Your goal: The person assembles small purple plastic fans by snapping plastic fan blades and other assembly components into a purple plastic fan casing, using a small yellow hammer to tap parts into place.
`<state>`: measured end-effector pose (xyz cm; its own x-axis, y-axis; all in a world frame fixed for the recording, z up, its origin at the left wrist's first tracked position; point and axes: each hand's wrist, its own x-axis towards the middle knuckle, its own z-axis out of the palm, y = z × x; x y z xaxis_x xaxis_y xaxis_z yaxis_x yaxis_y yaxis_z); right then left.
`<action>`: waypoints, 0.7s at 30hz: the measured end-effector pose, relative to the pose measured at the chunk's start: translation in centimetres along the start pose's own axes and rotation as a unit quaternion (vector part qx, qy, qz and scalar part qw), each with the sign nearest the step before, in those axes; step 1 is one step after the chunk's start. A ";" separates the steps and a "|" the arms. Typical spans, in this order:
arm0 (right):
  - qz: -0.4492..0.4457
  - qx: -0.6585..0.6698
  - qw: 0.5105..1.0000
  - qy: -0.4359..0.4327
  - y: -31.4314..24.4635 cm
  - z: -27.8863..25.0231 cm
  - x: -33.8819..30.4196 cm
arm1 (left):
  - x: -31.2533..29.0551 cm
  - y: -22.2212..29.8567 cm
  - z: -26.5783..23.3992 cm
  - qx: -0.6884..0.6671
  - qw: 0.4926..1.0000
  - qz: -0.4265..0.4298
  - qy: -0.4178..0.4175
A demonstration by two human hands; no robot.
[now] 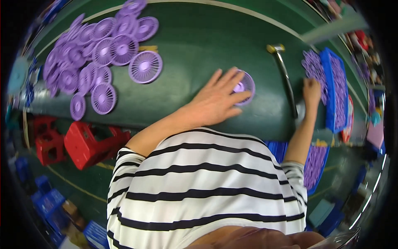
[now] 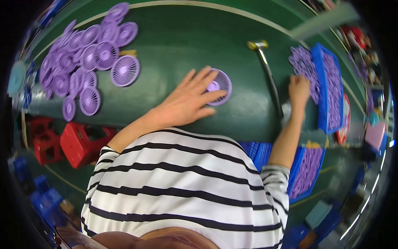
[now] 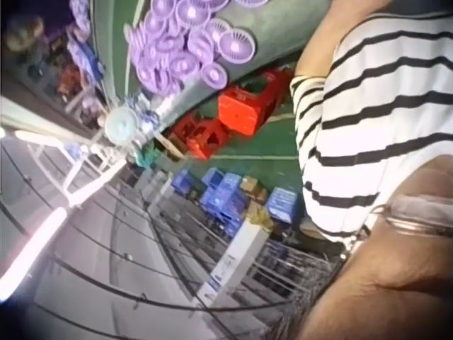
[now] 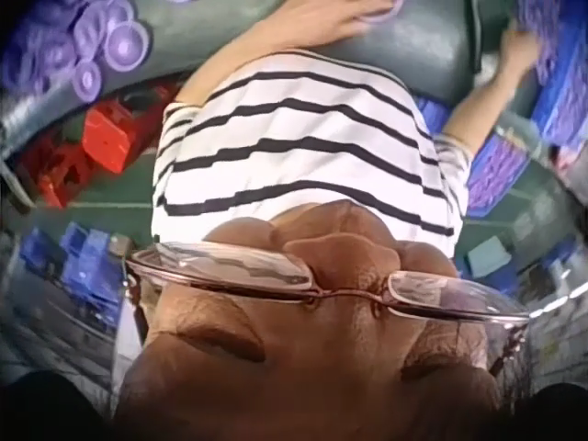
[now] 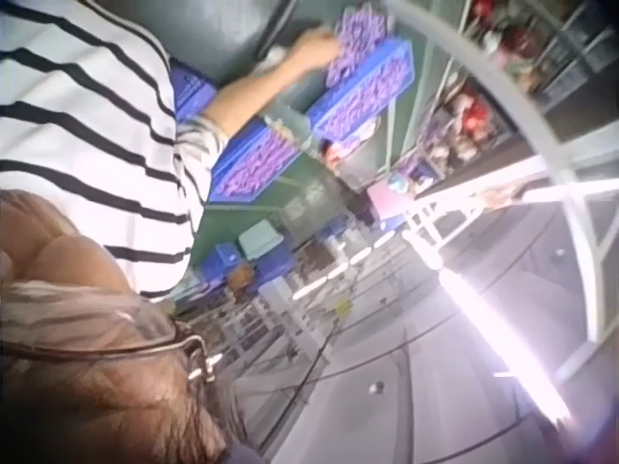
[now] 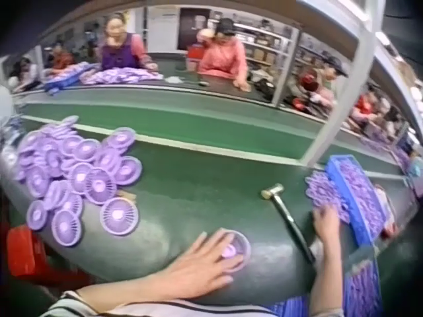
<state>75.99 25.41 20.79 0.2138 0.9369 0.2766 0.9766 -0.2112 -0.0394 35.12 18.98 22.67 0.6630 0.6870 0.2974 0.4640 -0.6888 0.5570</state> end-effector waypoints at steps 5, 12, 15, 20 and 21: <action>0.116 0.260 0.959 -0.017 -2.2 -0.6 -1.1 | -1.2 -1.1 -4.1 0.162 0.963 -0.117 0.181; 0.028 -0.010 0.999 0.039 -3.2 -1.2 -2.2 | -7.9 -5.4 -6.1 0.295 0.871 -0.343 0.191; 0.013 0.011 0.999 0.034 -4.5 -1.3 -3.0 | -9.2 -5.7 -5.9 0.289 0.873 -0.335 0.208; -0.096 0.282 0.939 0.171 -9.8 -5.2 -5.1 | -7.9 -4.8 -7.1 0.238 0.887 -0.349 0.187; -0.112 0.312 0.920 0.211 -10.7 -5.8 -5.6 | -7.4 -4.4 -7.0 0.250 0.873 -0.376 0.187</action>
<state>64.19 20.79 25.17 0.1070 0.7187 0.6870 0.8452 0.2982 -0.4436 24.02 18.58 23.47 -0.1330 0.9513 0.2782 0.9457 0.0378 0.3228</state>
